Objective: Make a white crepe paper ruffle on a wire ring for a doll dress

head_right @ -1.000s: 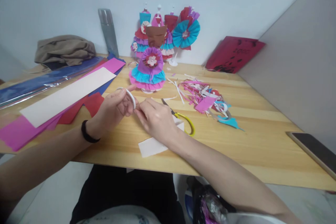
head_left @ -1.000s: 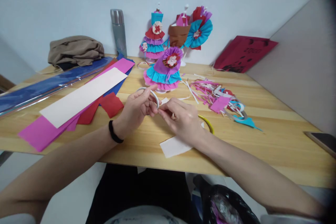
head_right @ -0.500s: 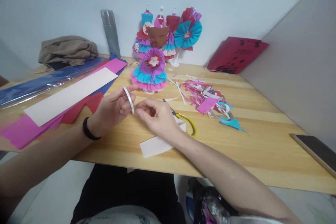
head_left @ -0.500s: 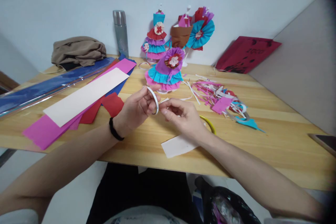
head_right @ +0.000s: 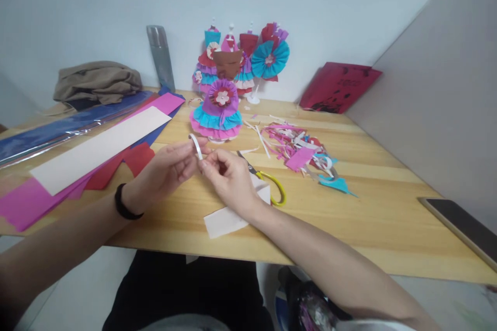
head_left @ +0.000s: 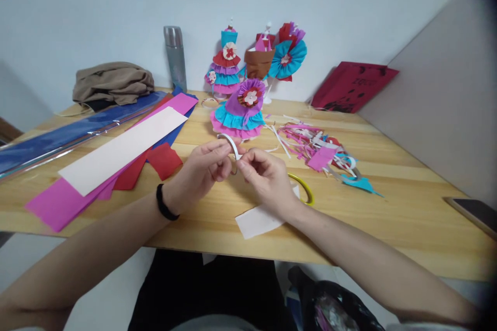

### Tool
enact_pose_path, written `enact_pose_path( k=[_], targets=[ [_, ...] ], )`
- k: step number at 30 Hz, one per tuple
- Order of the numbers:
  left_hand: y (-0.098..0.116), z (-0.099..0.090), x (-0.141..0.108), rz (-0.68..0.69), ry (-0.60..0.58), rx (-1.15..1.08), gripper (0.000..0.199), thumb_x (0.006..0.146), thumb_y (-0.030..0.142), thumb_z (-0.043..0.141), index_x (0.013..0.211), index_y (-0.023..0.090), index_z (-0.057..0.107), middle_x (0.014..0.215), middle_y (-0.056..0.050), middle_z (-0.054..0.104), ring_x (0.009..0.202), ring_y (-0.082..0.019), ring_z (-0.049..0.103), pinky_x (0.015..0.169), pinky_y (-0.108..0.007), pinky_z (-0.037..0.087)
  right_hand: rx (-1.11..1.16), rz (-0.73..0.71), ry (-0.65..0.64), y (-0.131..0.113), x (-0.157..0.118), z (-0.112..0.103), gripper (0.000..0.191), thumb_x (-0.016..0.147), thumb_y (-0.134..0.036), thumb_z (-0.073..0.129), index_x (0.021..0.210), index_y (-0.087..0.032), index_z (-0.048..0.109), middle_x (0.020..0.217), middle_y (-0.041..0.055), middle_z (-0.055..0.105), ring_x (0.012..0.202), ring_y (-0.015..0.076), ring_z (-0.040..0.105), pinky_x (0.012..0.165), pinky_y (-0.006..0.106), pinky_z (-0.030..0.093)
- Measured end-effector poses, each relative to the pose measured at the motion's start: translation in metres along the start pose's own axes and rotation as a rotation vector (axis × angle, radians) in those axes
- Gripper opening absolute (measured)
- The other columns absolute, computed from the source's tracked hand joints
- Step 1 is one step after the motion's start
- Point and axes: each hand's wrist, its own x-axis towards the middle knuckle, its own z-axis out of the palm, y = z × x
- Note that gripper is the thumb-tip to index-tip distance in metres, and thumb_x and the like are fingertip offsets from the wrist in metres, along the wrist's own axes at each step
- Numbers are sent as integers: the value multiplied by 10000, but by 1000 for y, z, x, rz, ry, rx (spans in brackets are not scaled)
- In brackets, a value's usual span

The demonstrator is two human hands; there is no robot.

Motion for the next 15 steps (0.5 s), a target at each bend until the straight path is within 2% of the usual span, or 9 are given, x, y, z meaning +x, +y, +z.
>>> enact_pose_path(
  k=[4, 9, 12, 15],
  targets=[
    [4, 3, -3, -22, 29, 88, 262, 808, 392, 657, 788, 131, 668, 513, 22, 479, 461, -54, 384, 433, -193, 216, -190, -130, -1, 1, 0, -4, 218, 875, -274, 562, 681, -193, 506, 622, -17, 521, 580, 111, 456, 569, 253, 360],
    [1, 3, -2, -49, 43, 107, 219, 738, 328, 736, 837, 134, 710, 573, 23, 511, 497, -39, 405, 459, -172, 250, -286, -256, 5, 1, 1, -4, 242, 872, -237, 591, 657, -197, 489, 606, -23, 509, 576, 112, 451, 580, 258, 359],
    [-1, 1, 0, -63, 68, 108, 226, 702, 329, 756, 801, 130, 715, 559, 22, 513, 483, -40, 407, 451, -176, 249, -275, -265, -18, 1, 1, -4, 242, 874, -234, 599, 654, -193, 507, 614, -19, 521, 584, 114, 466, 591, 261, 367],
    [0, -1, 1, -51, 84, 136, 234, 692, 335, 756, 800, 133, 714, 514, 33, 487, 459, -43, 388, 442, -177, 241, -251, -245, -94, 0, 1, -7, 236, 883, -265, 580, 665, -189, 533, 620, -10, 542, 586, 119, 478, 593, 268, 375]
  ],
)
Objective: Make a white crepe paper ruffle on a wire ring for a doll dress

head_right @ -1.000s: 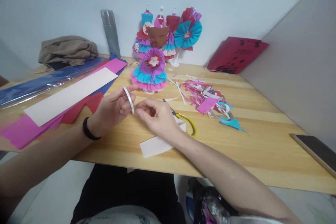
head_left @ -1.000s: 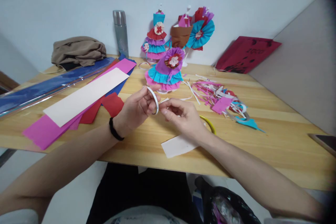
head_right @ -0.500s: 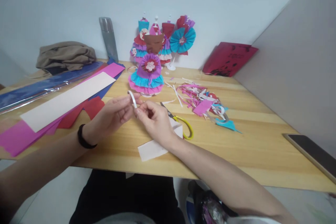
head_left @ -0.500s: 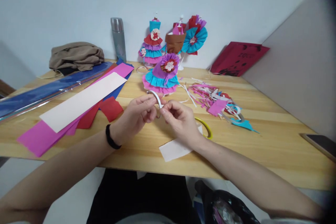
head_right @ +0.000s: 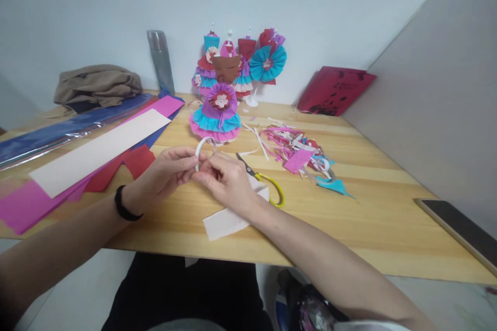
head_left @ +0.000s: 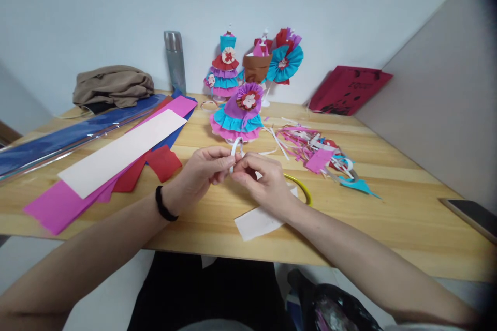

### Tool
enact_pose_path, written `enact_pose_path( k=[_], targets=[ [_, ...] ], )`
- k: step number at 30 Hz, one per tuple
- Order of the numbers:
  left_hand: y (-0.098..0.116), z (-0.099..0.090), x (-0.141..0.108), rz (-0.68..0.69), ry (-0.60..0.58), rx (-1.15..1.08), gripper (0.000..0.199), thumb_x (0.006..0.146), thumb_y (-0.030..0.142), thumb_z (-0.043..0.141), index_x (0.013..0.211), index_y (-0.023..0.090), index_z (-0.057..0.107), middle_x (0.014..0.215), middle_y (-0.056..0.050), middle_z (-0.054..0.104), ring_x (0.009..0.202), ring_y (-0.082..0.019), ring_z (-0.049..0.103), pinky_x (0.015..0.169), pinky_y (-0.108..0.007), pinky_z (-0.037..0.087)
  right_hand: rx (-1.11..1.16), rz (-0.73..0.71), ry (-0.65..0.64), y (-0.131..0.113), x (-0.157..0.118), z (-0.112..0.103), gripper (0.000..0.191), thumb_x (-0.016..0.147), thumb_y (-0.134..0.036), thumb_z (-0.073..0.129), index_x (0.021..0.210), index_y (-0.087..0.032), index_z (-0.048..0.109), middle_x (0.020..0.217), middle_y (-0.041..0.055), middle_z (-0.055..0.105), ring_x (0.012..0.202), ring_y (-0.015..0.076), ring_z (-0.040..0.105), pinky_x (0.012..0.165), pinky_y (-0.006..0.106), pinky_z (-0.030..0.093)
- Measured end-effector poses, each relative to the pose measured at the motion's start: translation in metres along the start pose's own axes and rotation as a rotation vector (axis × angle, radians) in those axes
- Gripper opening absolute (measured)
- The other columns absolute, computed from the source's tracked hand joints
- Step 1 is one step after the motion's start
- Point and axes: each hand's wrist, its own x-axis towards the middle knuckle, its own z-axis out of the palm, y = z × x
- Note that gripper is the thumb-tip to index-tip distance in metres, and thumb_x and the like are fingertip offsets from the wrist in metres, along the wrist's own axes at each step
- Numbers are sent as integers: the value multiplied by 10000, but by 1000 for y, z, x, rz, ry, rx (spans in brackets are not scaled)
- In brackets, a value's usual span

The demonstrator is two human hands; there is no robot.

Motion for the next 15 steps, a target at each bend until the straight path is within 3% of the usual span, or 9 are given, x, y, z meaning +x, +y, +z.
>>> enact_pose_path(
  k=[3, 6, 9, 12, 15],
  targets=[
    [3, -3, 1, 48, -14, 92, 240, 720, 358, 738, 809, 136, 715, 482, 43, 460, 445, -46, 367, 434, -178, 240, -8, -32, -18, -1, 1, -8, 266, 907, -287, 525, 659, -188, 530, 606, -4, 531, 557, 118, 462, 562, 270, 358],
    [9, -5, 1, 98, -36, 262, 206, 739, 337, 720, 810, 143, 726, 500, 38, 485, 446, -50, 374, 426, -180, 262, -66, -41, 156, 1, 5, -19, 234, 900, -262, 535, 676, -193, 532, 606, -10, 500, 543, 116, 438, 538, 271, 343],
    [13, -4, 1, 164, -45, 409, 138, 729, 277, 708, 772, 148, 729, 615, 3, 582, 490, -65, 440, 437, -183, 325, -108, -68, 289, 6, 9, -29, 55, 867, -236, 586, 842, -195, 612, 699, 7, 533, 598, 129, 464, 568, 284, 381],
    [15, -4, 1, 242, -54, 507, 97, 746, 234, 683, 751, 153, 735, 695, -27, 635, 555, -84, 486, 478, -186, 368, -111, -95, 235, 11, 12, -37, 167, 845, -222, 595, 1000, -198, 653, 856, 43, 586, 646, 132, 491, 608, 300, 426],
    [17, -3, -1, 257, -101, 546, 94, 755, 220, 683, 738, 147, 740, 728, -49, 654, 586, -96, 505, 496, -187, 387, -5, -40, 98, 15, 13, -43, 190, 836, -228, 579, 992, -203, 684, 986, 73, 632, 724, 146, 547, 625, 301, 452]
  ],
)
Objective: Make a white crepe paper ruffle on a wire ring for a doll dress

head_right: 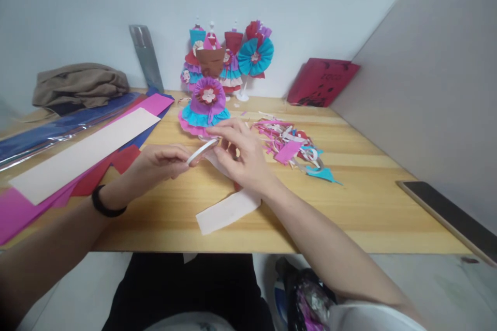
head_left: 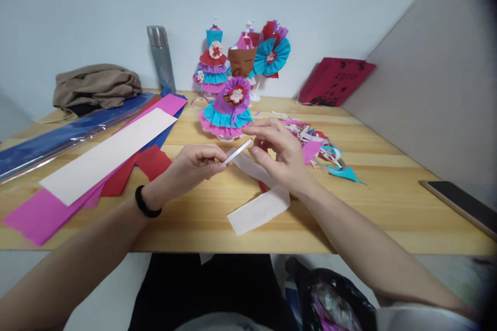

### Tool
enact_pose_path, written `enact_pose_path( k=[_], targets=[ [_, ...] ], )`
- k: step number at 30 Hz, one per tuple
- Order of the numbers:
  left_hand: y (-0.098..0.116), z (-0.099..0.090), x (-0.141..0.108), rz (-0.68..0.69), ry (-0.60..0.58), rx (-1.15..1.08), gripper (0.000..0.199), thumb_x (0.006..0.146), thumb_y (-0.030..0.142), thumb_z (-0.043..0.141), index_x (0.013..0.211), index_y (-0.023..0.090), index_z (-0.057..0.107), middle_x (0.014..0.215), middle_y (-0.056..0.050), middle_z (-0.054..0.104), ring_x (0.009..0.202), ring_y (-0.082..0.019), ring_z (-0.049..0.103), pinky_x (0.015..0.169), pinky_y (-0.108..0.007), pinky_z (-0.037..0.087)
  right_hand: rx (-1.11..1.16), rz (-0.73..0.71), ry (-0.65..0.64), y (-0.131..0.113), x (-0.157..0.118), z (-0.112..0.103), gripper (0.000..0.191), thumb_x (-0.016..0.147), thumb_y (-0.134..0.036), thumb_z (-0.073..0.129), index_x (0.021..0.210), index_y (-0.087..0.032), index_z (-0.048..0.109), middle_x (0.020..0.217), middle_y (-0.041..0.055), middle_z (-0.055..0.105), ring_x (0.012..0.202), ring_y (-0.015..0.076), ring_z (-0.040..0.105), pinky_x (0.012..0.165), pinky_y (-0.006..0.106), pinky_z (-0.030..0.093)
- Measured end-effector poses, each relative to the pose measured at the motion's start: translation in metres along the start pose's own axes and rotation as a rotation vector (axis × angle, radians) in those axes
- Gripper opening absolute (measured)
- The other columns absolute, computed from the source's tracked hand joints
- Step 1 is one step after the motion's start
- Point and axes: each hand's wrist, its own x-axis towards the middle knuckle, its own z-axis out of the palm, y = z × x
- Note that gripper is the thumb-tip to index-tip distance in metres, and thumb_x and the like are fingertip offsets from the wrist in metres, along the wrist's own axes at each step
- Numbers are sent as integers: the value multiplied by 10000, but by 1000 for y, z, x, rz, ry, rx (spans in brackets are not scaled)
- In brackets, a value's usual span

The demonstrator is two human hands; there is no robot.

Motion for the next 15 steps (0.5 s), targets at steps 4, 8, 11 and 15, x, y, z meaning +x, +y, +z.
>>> enact_pose_path(
  k=[4, 8, 11, 15],
  targets=[
    [5, -3, -1, -53, -80, -40, 124, 759, 257, 695, 773, 144, 744, 767, -61, 660, 567, -94, 507, 455, -179, 383, 287, 208, -111, 6, 1, -1, 116, 797, -270, 613, 830, -185, 684, 775, 32, 661, 692, 146, 575, 605, 281, 450],
    [3, -9, 0, -86, -83, -86, 154, 753, 294, 715, 753, 144, 748, 666, -41, 625, 493, -72, 457, 418, -176, 338, 592, 414, -119, 8, 2, 0, 152, 712, -320, 686, 775, -183, 665, 654, -10, 622, 498, 87, 467, 469, 234, 375],
    [-3, -13, 1, -87, -80, -118, 202, 775, 327, 702, 699, 143, 738, 610, -32, 606, 439, -52, 417, 403, -177, 304, 770, 471, -116, 5, 3, 0, 193, 649, -331, 732, 748, -179, 667, 661, -1, 651, 465, 77, 472, 447, 227, 361],
    [-9, -15, 2, -103, -57, -210, 241, 798, 357, 683, 689, 147, 727, 583, -25, 603, 422, -48, 421, 394, -169, 281, 900, 538, -104, 3, 3, 1, 215, 662, -368, 734, 735, -172, 683, 643, 4, 665, 417, 66, 470, 414, 214, 329]
  ],
)
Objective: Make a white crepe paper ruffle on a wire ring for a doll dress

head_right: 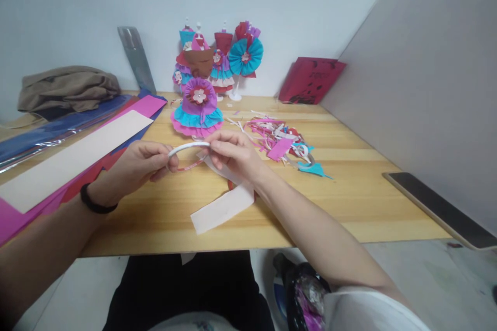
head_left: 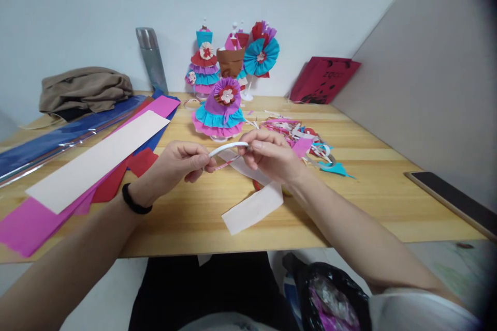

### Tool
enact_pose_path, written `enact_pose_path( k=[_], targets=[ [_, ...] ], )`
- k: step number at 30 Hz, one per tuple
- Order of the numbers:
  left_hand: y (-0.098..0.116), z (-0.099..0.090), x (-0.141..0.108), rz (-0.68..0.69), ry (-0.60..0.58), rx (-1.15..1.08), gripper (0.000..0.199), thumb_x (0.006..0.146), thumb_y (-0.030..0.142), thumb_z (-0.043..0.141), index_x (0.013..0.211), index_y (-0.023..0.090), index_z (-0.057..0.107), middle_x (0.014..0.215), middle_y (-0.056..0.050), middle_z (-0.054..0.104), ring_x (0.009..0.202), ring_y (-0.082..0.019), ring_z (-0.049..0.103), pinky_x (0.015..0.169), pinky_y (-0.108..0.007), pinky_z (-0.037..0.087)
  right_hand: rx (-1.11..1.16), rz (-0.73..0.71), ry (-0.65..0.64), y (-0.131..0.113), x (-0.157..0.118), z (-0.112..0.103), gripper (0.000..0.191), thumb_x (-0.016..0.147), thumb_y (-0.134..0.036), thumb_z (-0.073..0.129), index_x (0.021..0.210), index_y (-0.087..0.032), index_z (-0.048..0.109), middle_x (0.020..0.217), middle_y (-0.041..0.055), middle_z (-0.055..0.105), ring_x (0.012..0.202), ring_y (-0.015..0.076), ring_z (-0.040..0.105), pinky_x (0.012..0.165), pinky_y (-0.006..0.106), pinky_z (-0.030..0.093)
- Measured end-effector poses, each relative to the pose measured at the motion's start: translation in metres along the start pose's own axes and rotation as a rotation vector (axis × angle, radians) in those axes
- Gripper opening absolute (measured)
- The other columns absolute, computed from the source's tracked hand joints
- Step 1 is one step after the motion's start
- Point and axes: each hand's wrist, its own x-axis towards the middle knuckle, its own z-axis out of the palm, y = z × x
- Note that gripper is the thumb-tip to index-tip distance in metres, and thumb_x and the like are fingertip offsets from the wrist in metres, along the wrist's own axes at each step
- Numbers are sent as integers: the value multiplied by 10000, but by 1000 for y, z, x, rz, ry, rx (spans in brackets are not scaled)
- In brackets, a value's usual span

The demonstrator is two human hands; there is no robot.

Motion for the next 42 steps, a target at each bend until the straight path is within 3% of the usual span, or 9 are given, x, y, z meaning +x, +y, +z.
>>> enact_pose_path(
  k=[7, 13, 20, 25, 30, 34, 37, 42],
  targets=[
    [-3, 0, 2, 10, 55, -120, 268, 755, 382, 730, 667, 131, 703, 524, -15, 575, 400, -42, 405, 390, -164, 274, -1, -22, 108, 5, 3, -2, 225, 672, -346, 784, 764, -170, 679, 672, 13, 695, 453, 70, 525, 420, 200, 382],
    [-3, -2, 1, 17, 39, -153, 275, 756, 373, 746, 657, 122, 694, 581, -28, 608, 418, -36, 398, 383, -158, 259, -241, -77, 157, 9, 7, -10, 286, 737, -416, 721, 793, -163, 601, 579, -19, 632, 480, 88, 542, 455, 208, 410],
    [13, -11, 1, 285, 146, -477, 226, 769, 380, 756, 707, 173, 689, 654, -1, 602, 387, -12, 354, 352, -163, 221, -435, -22, 182, 15, 14, -19, 246, 755, -384, 646, 719, -190, 499, 555, -44, 537, 447, 83, 495, 423, 206, 323],
    [25, -16, 4, 254, 352, -657, 348, 938, 352, 553, 653, 182, 658, 588, 18, 549, 358, -8, 285, 337, -144, 190, -711, 98, -124, -1, 5, -18, 193, 803, -340, 587, 738, -160, 570, 598, -25, 540, 528, 91, 487, 501, 216, 353],
    [31, -24, 5, 273, 451, -746, 457, 999, 333, 415, 640, 186, 657, 597, 15, 545, 360, -14, 269, 323, -145, 211, -1088, 396, -681, -36, -11, -21, 286, 662, -250, 734, 927, -151, 691, 740, 5, 625, 638, 121, 539, 577, 226, 389],
    [37, -26, 3, 288, 489, -752, 468, 1003, 323, 403, 627, 198, 652, 593, 17, 546, 356, -19, 258, 317, -155, 222, -1382, 462, -717, -36, -17, -19, 185, 694, -103, 614, 823, -181, 721, 790, 28, 680, 654, 131, 564, 578, 233, 362],
    [39, -24, 2, 277, 524, -769, 474, 999, 351, 400, 622, 190, 638, 578, 17, 539, 352, -20, 247, 311, -140, 215, -1427, 373, -738, -24, -16, -10, 202, 728, -53, 537, 726, -181, 693, 700, 17, 659, 597, 119, 540, 554, 237, 336],
    [41, -21, 1, 278, 520, -791, 526, 1019, 345, 321, 626, 171, 624, 575, 16, 539, 346, -14, 256, 311, -114, 224, -1275, -145, -522, 6, -12, 15, 184, 878, -123, 499, 802, -162, 662, 807, 58, 666, 719, 149, 590, 676, 271, 444]
  ],
)
